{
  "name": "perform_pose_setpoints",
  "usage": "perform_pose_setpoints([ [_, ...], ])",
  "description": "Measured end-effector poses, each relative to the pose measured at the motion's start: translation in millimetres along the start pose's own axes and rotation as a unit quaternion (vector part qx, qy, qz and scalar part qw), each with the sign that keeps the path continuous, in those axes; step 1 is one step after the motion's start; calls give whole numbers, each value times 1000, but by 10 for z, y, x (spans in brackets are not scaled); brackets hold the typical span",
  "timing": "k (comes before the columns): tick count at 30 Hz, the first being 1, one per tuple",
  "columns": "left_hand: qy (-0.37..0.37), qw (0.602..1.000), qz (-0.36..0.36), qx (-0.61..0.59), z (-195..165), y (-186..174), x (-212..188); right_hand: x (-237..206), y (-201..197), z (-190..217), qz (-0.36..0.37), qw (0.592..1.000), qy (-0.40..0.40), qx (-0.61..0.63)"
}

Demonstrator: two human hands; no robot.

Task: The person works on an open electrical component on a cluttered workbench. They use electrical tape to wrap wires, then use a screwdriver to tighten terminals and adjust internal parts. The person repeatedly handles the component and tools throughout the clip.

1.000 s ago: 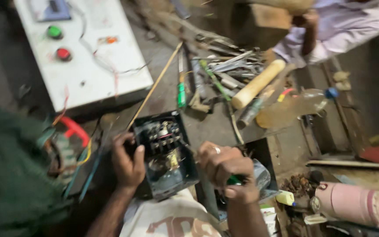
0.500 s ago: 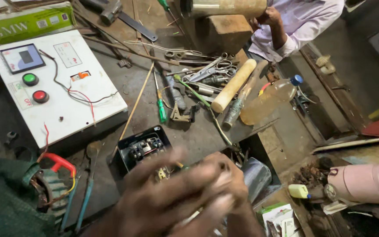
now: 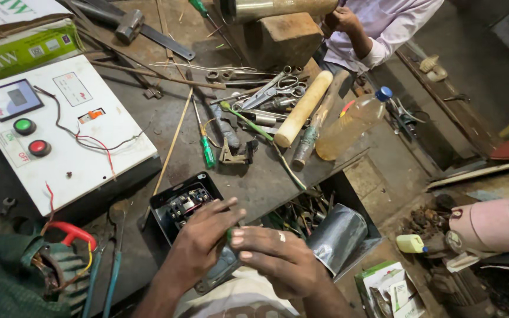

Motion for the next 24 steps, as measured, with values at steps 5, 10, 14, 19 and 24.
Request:
perform_pose_setpoints([
  [5,-5,997,-72,19,153,192,-116,33,72,-37,-33,999,-28,-22],
  [10,-23,997,-66,19,126,225,-170,4,146,66,-82,996,16,-19],
  [14,-12,999,-23,36,24,65,-183,-44,113,118,-17,997,43,-64],
  [19,-19,997,-50,58,-74,-13,-197,-32,135,145,24,994,50,-94],
  [24,-54,992,-95,71,-117,24,-238,-24,202,188,-75,994,46,-59],
])
Point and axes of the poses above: each hand's wrist, its own x-axis towards the middle knuckle, its own y-axis out of the palm, z = x × y, the point moved 1 cm from there along x, towards the middle knuckle, and after that the axes turned 13 degrees about -y, right-handed, at the moved point
